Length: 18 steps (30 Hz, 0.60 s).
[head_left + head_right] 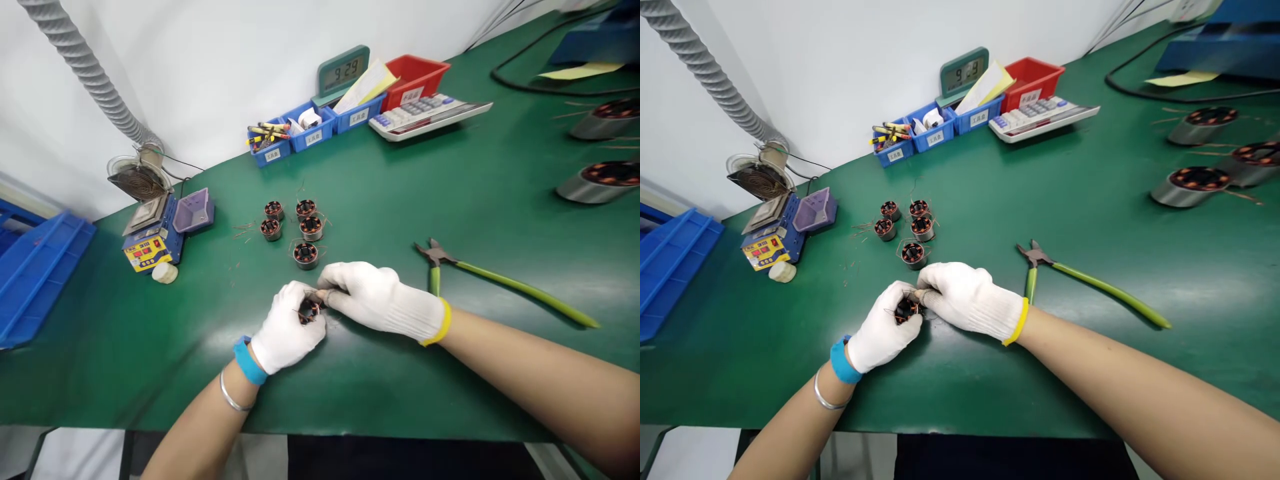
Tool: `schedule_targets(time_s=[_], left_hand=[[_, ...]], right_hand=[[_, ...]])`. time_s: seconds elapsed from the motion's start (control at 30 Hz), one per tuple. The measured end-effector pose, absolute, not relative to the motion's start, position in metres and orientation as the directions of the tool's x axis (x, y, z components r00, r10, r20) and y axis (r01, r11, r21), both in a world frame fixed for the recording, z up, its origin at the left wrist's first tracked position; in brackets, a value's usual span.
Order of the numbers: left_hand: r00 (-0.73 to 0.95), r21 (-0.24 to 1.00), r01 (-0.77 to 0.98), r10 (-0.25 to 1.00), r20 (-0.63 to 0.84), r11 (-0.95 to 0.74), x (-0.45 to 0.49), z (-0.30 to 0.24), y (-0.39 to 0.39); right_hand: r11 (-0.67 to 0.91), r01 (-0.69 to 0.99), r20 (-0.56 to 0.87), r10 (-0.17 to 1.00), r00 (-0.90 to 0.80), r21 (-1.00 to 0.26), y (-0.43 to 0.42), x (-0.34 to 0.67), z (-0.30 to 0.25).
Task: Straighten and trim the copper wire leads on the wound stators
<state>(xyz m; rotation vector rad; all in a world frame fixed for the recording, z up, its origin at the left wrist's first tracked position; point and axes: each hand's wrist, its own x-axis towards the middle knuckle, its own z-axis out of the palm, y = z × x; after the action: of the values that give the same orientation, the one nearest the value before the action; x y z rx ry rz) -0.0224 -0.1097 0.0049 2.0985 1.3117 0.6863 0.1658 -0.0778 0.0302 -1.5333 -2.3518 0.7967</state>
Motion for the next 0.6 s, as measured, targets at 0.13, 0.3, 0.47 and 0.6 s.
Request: schedule_targets(time_s=[0.13,0.3,0.47,0.6], left_hand=[[0.374,0.721,0.607,0.921,0.112,-0.334,-0.0228,0.0059,-0.1091],[0.305,0.730,0.615,0.944,0.128,-0.298,-0.0196,0.0008,-0.1070],[0.224,0.748,0.618,0.966,0.129,-0.243,-0.0164,-0.0035,-0.1072],[0.225,0.763,0.592,0.962,0.153,-0.259,-0.0160,-0.0022,-0.1085]], right_hand=[[0.431,0.781,-0.017,0.871,-0.491,-0.452,-0.0788,0.1673,0.0250],[0.471,0.791,0.014,0.862,-0.506,-0.390,-0.0803,0.1642,0.0205],[0.448,0.806,-0.016,0.871,-0.492,-0.387,-0.0782,0.1609,0.0199],[0.419,0.803,-0.054,0.874,-0.484,-0.423,-0.0761,0.1603,0.0211]])
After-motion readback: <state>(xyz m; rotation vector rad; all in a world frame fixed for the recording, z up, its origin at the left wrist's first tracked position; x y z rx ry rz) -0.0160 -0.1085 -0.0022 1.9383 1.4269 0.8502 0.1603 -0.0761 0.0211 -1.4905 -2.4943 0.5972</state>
